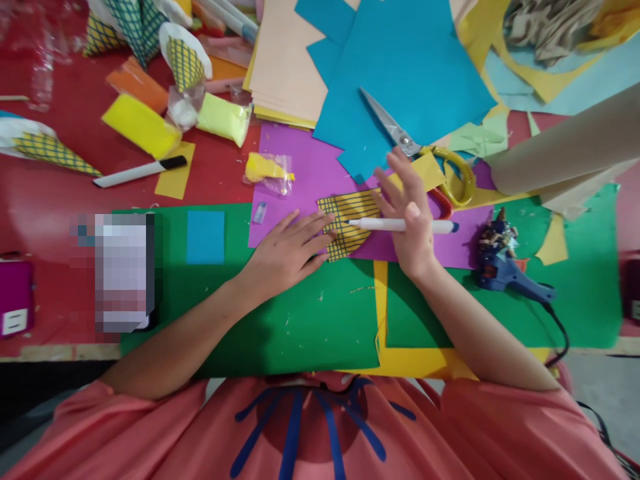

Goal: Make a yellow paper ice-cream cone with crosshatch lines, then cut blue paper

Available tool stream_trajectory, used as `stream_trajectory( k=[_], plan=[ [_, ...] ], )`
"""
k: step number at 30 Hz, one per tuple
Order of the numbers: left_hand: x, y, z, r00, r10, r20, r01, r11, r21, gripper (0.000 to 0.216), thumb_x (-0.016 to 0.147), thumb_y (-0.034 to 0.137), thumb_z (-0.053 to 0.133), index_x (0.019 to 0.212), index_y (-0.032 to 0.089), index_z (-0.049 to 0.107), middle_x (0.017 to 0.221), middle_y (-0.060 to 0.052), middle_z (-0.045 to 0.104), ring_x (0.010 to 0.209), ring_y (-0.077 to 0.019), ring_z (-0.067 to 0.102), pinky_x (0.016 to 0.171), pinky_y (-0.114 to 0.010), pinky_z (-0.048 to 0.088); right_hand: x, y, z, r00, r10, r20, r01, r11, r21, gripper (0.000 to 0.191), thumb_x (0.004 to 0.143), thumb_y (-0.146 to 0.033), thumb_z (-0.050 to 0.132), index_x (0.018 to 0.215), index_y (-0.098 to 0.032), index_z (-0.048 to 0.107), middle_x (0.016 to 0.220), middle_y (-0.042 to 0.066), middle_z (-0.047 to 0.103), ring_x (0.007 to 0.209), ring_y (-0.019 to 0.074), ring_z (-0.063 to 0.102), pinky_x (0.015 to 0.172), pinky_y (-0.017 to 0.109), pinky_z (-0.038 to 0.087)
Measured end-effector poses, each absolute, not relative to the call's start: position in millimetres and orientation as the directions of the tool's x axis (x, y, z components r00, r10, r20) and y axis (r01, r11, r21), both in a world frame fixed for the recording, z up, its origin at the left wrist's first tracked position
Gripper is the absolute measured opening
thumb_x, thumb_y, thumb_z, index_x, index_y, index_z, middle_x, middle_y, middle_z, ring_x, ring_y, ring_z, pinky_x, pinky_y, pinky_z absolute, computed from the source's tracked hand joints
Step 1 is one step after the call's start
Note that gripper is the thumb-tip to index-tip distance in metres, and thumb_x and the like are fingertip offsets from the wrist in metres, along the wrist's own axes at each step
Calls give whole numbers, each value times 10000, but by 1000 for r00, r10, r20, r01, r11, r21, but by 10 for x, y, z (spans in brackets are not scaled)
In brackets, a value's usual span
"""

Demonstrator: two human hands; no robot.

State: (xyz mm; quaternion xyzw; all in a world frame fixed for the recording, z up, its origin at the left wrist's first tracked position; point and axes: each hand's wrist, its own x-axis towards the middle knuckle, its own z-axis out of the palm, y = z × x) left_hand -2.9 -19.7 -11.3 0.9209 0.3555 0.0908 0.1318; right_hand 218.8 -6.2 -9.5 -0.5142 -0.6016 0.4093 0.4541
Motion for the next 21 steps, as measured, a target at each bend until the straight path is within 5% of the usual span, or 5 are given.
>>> stream_trajectory(
  k=[3,7,11,21],
  plan=[
    [-39,-187,-102,738,668,96,618,-726,302,305,936,272,421,1203,195,546,1370,-79,513,1286,-231,457,1086,-461,346,2203,-38,-112,42,980,195,154,187,-970,596,842,-714,231,1146,-299,533,1109,87,608,1027,212,625,760,331,552],
    [-53,-177,-98,746,646,159,577,-748,328,243,919,262,463,1110,182,590,1196,-72,620,1155,-206,548,1060,-436,383,2215,-59,-99,-6,994,105,-26,105,-994,417,903,-561,362,927,-252,640,748,41,628,599,146,619,515,294,517],
    [-48,-186,-116,745,645,171,582,-753,308,300,900,256,494,1176,162,565,1133,-95,624,1112,-219,562,1052,-451,397,2148,-104,-36,-51,994,100,-26,99,-995,171,858,-344,585,964,-242,672,818,17,651,669,133,648,548,264,544],
    [-40,-190,-124,754,635,168,572,-761,307,271,898,271,504,1137,178,593,1263,-112,566,1207,-250,515,1032,-439,424,2082,6,-93,-198,980,17,182,53,-982,191,845,-345,585,913,-173,634,807,27,662,687,116,615,599,241,503]
  ],
)
